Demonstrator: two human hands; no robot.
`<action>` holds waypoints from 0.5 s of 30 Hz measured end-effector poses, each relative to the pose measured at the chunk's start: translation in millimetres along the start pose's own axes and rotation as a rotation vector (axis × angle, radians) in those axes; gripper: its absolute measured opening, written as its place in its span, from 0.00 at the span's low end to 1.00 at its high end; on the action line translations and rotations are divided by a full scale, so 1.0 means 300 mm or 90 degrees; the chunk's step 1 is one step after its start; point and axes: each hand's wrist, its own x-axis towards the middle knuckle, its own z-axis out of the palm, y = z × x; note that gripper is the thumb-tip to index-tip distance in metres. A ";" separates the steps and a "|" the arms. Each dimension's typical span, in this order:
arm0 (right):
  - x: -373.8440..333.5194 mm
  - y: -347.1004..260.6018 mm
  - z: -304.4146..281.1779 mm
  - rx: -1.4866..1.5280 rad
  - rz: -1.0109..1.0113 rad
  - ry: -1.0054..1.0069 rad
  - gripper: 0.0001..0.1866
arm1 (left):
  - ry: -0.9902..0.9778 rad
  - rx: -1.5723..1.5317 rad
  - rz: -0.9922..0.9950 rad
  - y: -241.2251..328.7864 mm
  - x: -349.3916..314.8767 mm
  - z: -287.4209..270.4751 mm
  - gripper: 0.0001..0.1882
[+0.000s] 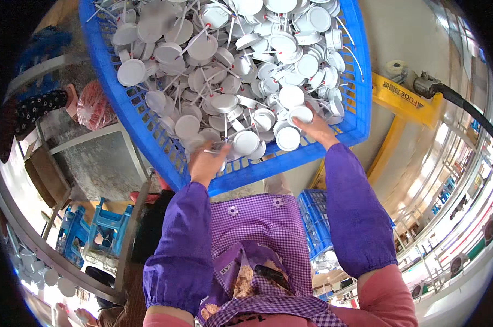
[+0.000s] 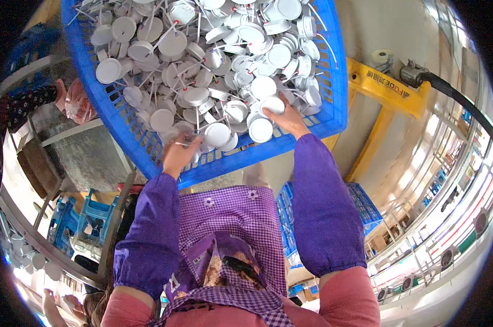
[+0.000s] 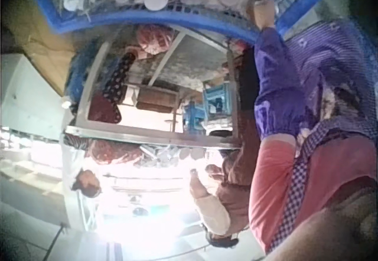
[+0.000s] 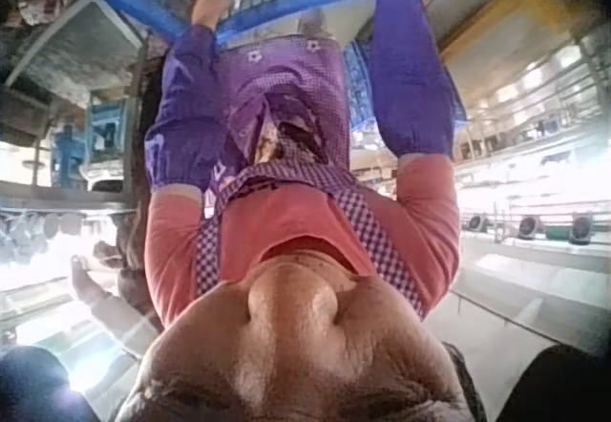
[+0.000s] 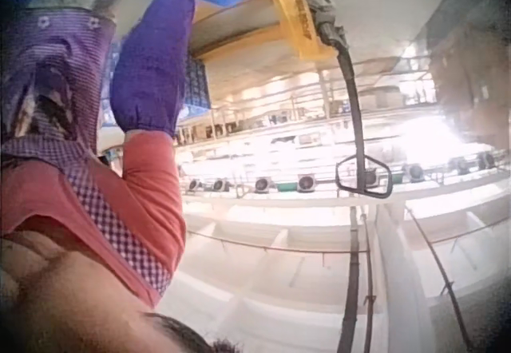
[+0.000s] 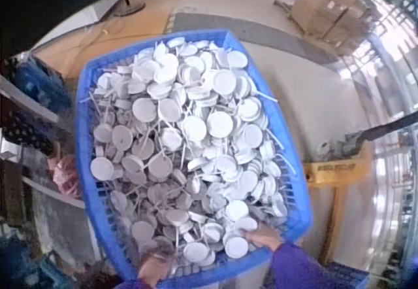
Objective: The person repeatedly transfers round light fixtures from a blue crate onto a workbench by hand, then reaches into a plastic bag of red clips on the table.
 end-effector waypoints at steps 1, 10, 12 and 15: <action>-0.009 0.003 0.014 -0.053 0.006 -0.027 0.53 | -0.011 -0.029 0.005 0.047 -0.005 -0.017 0.43; 0.051 0.001 0.070 0.038 -0.071 -0.018 0.59 | -0.063 -0.136 -0.015 0.237 0.004 0.045 0.49; 0.007 -0.081 0.092 -0.024 -0.043 -0.065 0.58 | -0.005 -0.125 -0.102 0.260 0.024 0.082 0.48; 0.017 -0.077 0.107 0.042 -0.039 -0.016 0.57 | 0.054 -0.216 -0.157 0.277 0.054 0.128 0.44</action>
